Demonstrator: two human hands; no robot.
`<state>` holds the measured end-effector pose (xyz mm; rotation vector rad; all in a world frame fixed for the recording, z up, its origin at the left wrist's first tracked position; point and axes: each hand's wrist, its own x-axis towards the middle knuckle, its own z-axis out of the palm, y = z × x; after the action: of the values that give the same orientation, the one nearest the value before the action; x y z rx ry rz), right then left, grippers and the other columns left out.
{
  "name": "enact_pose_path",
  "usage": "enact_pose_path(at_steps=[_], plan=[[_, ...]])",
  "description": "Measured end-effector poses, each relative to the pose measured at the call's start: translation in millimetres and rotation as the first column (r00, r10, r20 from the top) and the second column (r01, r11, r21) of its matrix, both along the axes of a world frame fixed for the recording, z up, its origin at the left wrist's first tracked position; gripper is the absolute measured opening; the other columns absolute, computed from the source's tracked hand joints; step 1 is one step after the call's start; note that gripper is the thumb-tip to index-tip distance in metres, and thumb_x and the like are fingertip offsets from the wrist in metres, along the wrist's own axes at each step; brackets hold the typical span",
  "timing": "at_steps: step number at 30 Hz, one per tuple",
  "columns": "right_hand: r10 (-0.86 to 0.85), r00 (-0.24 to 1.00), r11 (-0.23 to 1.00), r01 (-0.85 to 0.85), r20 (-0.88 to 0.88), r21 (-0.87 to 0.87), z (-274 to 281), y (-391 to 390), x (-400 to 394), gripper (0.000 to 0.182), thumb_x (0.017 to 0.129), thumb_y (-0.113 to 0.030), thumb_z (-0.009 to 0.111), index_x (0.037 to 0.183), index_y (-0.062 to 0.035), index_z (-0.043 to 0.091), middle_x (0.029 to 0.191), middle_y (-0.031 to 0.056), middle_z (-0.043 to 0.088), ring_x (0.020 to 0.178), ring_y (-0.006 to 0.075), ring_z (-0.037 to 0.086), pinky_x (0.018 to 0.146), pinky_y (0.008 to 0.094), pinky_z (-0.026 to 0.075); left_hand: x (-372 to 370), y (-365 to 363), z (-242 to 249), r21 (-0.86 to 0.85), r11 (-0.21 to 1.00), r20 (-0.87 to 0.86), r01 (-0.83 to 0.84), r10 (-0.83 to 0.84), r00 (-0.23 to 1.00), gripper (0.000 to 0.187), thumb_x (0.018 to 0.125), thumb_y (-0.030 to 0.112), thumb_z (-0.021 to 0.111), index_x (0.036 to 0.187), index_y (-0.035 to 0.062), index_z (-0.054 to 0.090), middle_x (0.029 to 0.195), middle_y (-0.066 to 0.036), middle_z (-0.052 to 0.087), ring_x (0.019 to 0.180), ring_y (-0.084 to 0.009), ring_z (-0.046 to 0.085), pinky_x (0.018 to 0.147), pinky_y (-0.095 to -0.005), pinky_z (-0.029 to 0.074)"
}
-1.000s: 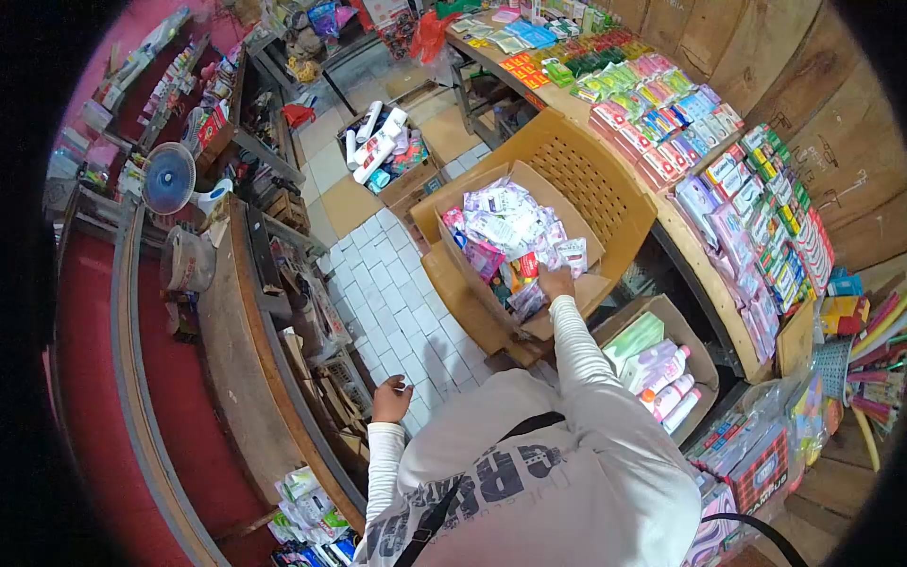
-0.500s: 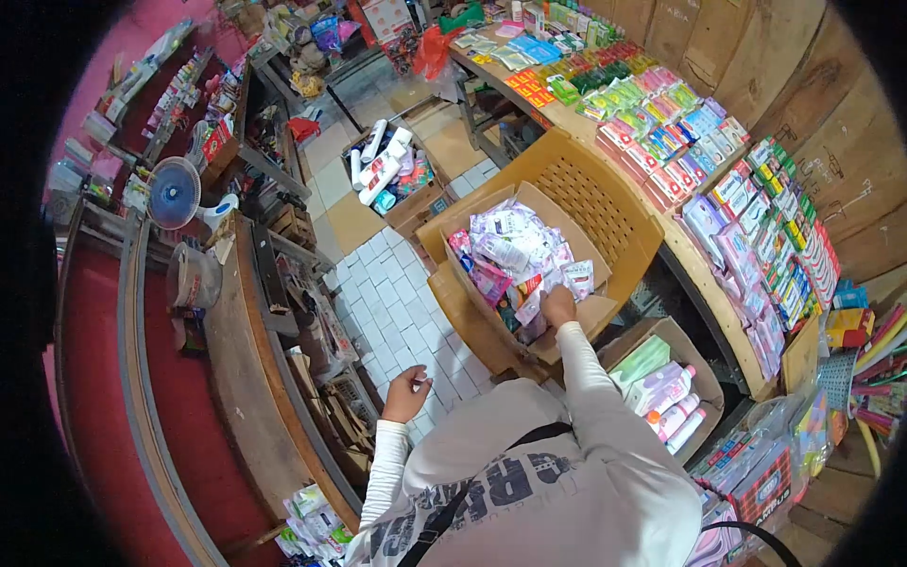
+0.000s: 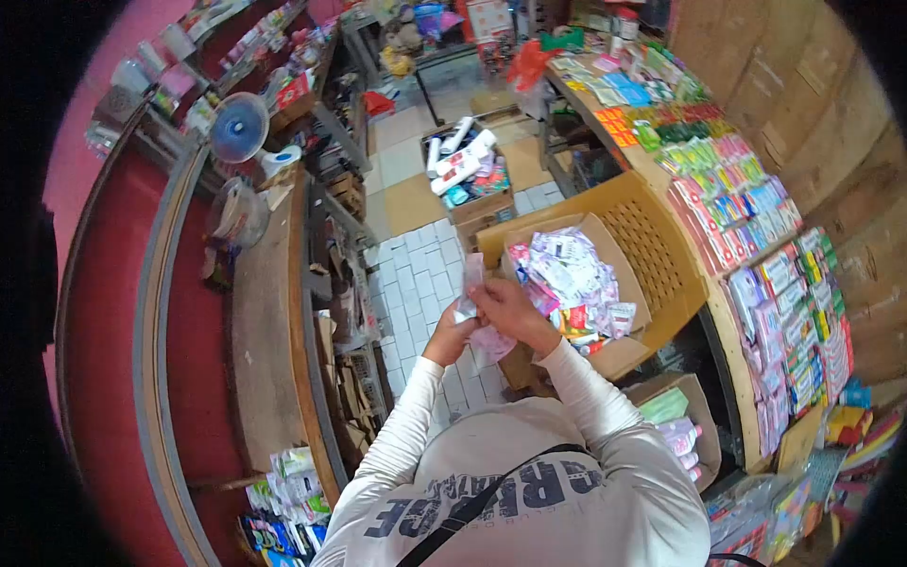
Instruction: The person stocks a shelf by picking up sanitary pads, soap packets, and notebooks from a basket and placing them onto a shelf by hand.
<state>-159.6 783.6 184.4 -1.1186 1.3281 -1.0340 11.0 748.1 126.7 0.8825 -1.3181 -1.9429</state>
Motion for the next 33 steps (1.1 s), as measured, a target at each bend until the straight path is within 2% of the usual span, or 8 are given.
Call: enact_pose_path(at_steps=[4,10,14,19,24,26,28,33], plan=[[-0.026,1.0,0.967,0.021,-0.013,-0.254,4.5,-19.7,27.0,0.029,0.098,-0.025,0.059,0.106,0.0019,0.064,0.086,0.0059,0.07,0.072,0.0088,0.06,0.063,0.0265,0.047,52.2,17.3,29.5,0.507,0.861,-0.301,-0.048,0.23,0.925,0.044,0.083,0.01,0.061,0.126,0.0014,0.057,0.117,-0.01,0.065,0.109,-0.0251,0.064,0.097,-0.0395,0.049],[0.39,0.903,0.896,-0.418,-0.183,-0.153,-15.7,-23.6,95.2,0.075,0.085,-0.04,0.075,0.136,0.0057,0.046,0.121,0.0247,0.063,0.108,0.0279,0.064,0.09,0.0386,0.052,110.1,33.5,18.4,-0.004,0.898,-0.163,-0.44,0.433,0.886,0.038,0.085,0.012,0.064,0.121,0.0013,0.061,0.115,-0.009,0.066,0.106,-0.0237,0.064,0.092,-0.0373,0.051],[0.527,0.828,0.82,-0.554,-0.189,-0.141,-22.1,-22.1,144.4,0.082,0.081,-0.037,0.081,0.139,0.0071,0.042,0.118,0.0221,0.063,0.102,0.0266,0.065,0.083,0.0379,0.054,146.6,60.9,14.9,0.04,0.749,-0.051,-0.662,0.663,0.747,0.032,0.087,0.01,0.066,0.116,0.0009,0.061,0.107,-0.005,0.066,0.097,-0.0156,0.063,0.081,-0.0309,0.051],[0.745,0.659,0.664,-0.746,-0.102,0.036,-0.4,-9.1,209.6,0.062,0.079,-0.028,0.083,0.124,0.0032,0.055,0.09,0.0052,0.066,0.078,0.0119,0.06,0.066,0.0279,0.049,200.7,111.1,16.8,-0.153,0.55,-0.027,-0.821,0.828,0.56,0.034,0.092,0.014,0.065,0.122,0.0003,0.057,0.107,-0.004,0.067,0.095,-0.0114,0.062,0.083,-0.0281,0.05],[0.892,0.453,0.446,-0.88,0.007,0.162,-3.2,5.8,279.5,0.043,0.08,-0.024,0.081,0.11,0.002,0.065,0.094,0.003,0.068,0.082,0.0098,0.061,0.072,0.0259,0.049,263.2,163.3,12.2,0.177,0.448,-0.134,-0.876,0.893,0.43,0.042,0.097,0.022,0.063,0.132,0.001,0.053,0.119,-0.008,0.065,0.104,-0.0182,0.064,0.088,-0.0324,0.052],[0.894,0.404,0.375,-0.912,0.196,0.167,-0.2,13.8,306.6,0.039,0.082,-0.021,0.079,0.111,0.0015,0.066,0.097,0.0033,0.07,0.084,0.0104,0.063,0.075,0.0259,0.049,286.9,188.8,-8.9,-0.177,0.4,-0.086,-0.9,0.904,0.418,0.043,0.099,0.025,0.061,0.134,0.002,0.052,0.122,-0.009,0.063,0.107,-0.0196,0.063,0.091,-0.0335,0.052],[0.869,0.377,0.337,-0.925,0.321,0.175,-2.1,18.9,334.1,0.035,0.084,-0.018,0.076,0.112,0.0003,0.067,0.101,0.0042,0.071,0.086,0.0122,0.065,0.079,0.0267,0.051,310.1,202.5,-10.0,0.368,0.357,-0.221,-0.859,0.931,0.292,0.043,0.1,0.029,0.057,0.135,0.0035,0.053,0.126,-0.008,0.061,0.112,-0.0214,0.061,0.094,-0.0351,0.051],[0.915,0.306,0.293,-0.952,0.261,0.089,8.3,17.7,404.8,0.032,0.086,-0.013,0.073,0.114,0.0004,0.068,0.106,0.0059,0.072,0.093,0.0129,0.067,0.085,0.0278,0.051,349.0,249.4,-7.2,0.084,0.185,-0.101,-0.979,0.979,0.176,0.042,0.1,0.034,0.058,0.124,-0.0009,0.062,0.116,-0.005,0.066,0.104,-0.0137,0.06,0.091,-0.029,0.047]])
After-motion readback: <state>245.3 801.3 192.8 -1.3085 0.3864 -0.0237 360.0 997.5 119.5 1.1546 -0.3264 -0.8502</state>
